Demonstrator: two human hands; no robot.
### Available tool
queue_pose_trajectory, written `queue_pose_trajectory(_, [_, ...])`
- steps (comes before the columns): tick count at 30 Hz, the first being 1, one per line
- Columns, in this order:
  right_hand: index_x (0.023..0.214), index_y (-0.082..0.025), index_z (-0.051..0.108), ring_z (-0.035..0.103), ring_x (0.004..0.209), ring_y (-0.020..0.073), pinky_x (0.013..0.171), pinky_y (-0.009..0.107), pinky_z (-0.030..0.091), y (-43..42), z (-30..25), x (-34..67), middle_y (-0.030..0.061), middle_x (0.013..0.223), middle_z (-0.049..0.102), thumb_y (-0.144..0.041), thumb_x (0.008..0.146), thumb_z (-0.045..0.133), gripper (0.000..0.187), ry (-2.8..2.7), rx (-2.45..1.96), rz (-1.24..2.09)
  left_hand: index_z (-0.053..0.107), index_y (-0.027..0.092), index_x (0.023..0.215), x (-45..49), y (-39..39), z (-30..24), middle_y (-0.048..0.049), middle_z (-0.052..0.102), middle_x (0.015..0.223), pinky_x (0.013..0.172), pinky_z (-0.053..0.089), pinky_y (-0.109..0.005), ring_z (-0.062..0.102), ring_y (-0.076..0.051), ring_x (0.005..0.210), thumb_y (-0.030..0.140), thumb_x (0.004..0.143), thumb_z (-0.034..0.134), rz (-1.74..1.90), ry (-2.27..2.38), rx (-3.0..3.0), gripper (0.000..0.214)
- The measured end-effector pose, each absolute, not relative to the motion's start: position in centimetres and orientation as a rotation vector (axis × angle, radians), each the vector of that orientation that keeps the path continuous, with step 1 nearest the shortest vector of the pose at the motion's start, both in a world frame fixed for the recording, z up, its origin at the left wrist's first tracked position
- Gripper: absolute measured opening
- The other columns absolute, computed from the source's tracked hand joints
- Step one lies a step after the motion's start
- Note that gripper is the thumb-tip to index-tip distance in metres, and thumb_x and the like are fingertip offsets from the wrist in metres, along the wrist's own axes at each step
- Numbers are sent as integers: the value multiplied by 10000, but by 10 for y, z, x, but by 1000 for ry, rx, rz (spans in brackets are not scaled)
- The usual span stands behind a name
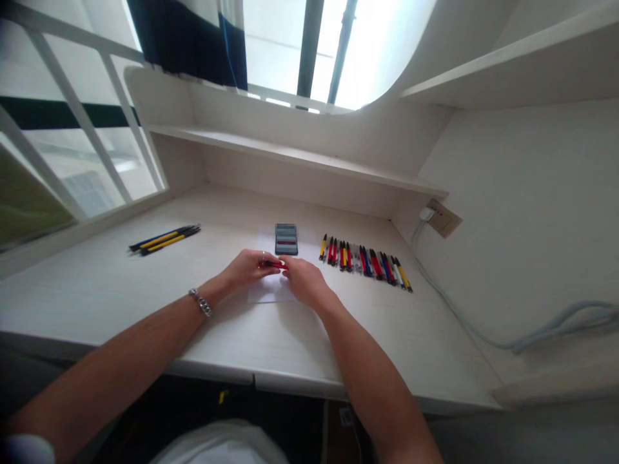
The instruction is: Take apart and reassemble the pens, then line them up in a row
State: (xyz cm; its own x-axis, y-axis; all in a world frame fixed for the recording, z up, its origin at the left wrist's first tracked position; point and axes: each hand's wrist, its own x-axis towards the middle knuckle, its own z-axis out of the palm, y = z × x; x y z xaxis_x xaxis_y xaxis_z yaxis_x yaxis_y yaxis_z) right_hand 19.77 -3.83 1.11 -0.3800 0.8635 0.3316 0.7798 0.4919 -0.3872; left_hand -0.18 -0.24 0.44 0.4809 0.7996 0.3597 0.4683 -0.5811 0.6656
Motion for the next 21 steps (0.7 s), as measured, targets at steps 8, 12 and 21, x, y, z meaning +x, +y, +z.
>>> queue_pose_trajectory(8, [801, -206, 606, 424, 464, 98, 456, 232, 309, -13, 23, 231, -33, 577, 542, -549, 828, 657, 348, -1392, -1085, 966, 731, 167, 1105, -11, 2, 9, -43, 745, 823, 690, 482, -277, 648, -164, 703, 355, 800, 703, 891, 1209, 2162, 359])
queue_pose_trajectory(12, [597, -212, 490, 256, 365, 64, 384, 226, 215, -14, 41, 248, -75, 432, 346, -763, 754, 595, 582, -952, -898, 1242, 756, 169, 1025, -15, 5, 8, -49, 741, 826, 713, 491, -288, 658, -172, 727, 364, 809, 687, 866, 1250, 2152, 298])
queue_pose_trajectory(21, [534, -215, 476, 172, 327, 65, 351, 214, 138, -17, 51, 259, -88, 370, 251, -625, 852, 539, 523, -733, -752, 1353, 765, 180, 1012, -18, 9, 5, -51, 741, 827, 731, 503, -301, 643, -166, 729, 329, 808, 686, 849, 1285, 2171, 265])
